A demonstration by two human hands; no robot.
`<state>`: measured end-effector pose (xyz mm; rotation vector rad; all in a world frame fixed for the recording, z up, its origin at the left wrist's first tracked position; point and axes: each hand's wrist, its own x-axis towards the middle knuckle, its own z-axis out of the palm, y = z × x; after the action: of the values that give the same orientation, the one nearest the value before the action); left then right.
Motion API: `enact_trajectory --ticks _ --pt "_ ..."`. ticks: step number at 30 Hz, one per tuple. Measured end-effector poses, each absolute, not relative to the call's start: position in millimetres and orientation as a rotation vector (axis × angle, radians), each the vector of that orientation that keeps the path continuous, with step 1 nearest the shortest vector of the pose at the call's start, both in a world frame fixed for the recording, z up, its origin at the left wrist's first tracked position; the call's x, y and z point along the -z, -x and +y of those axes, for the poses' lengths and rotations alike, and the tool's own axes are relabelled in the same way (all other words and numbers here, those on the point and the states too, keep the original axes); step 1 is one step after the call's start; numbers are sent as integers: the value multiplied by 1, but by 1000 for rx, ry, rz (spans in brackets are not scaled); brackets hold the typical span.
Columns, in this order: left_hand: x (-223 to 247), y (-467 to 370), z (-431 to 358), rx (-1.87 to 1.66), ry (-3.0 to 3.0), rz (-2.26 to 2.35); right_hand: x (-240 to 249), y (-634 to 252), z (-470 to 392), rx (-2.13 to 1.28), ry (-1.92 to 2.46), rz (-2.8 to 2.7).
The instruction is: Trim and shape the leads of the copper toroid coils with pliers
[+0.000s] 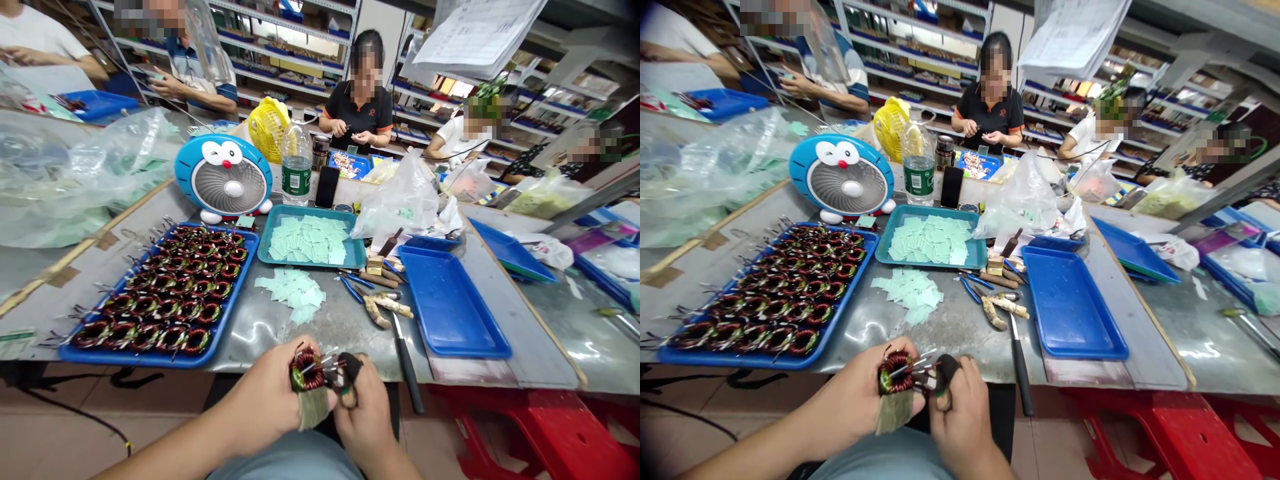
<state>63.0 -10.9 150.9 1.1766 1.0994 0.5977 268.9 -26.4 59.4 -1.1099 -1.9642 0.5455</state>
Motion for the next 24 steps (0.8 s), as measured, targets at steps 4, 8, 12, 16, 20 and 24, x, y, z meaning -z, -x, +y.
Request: enact_trajectory --ticks 4,8,12,16,20,24 --pt "-156 -57 -7 -559 -1292 1202 -60 -274 -27 -653 1118 -1996" --pt "-163 -53 -2 -503 -1388 1267 -70 -289 -25 -776 1107 -2044" --pt "-166 -54 1 -472 -1399 1278 -76 -287 -24 -848 1087 -2042" --pt "-167 -56 1 -457 -1477 1281 -83 -280 -24 -914 1048 -2010" --pt "-168 -58 -1 -438 -1489 1289 -86 -282 -23 -890 1046 -2015" --pt "-167 -61 -5 -458 -1483 1271 -75 -283 -23 -730 1070 -2048"
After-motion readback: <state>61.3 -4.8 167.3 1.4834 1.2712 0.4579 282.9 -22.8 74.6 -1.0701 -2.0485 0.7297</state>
